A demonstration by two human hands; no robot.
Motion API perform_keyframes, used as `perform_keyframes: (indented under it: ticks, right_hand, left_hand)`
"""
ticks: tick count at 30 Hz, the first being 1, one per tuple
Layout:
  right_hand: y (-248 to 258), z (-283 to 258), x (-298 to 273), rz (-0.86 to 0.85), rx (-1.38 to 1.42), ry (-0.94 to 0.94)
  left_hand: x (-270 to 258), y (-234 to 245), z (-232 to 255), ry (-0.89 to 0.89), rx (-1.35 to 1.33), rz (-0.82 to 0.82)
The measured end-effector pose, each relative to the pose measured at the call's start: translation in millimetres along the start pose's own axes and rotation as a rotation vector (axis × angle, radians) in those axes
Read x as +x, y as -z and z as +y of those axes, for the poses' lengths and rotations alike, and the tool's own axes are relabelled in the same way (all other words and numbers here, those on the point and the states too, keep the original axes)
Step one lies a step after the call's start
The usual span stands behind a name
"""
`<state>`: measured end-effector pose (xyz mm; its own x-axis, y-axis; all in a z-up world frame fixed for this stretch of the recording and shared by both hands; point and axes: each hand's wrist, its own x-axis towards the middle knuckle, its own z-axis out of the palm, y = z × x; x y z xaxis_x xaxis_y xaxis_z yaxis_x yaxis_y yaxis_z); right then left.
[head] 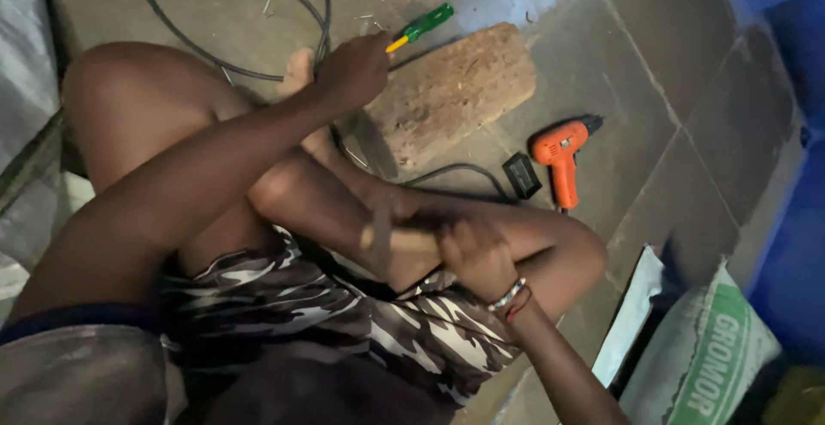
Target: The person uses a screwdriver to drive a screw into a wooden block. They then use a hammer to strike a wooden component while sitting on the floor.
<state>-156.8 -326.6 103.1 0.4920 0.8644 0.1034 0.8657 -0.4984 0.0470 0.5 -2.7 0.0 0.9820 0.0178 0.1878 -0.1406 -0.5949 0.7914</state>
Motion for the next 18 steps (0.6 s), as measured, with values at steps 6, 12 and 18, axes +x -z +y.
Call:
perform_keyframes:
  ticks: [6, 12, 18]
  right_hand:
    - [-20, -13, -1, 0.141, 0.306, -0.349]
    - [-39, -30, 0, 0.287, 1.100, -0.979]
    - [-31, -21, 13, 0.242, 1.942, -0.942]
  left_hand:
    - [2, 3, -2, 0.006, 0.039, -0.028]
    - [1, -2, -7, -0.033, 0.011, 0.012]
    - [4, 3, -2, -0.028, 0.074, 0.007]
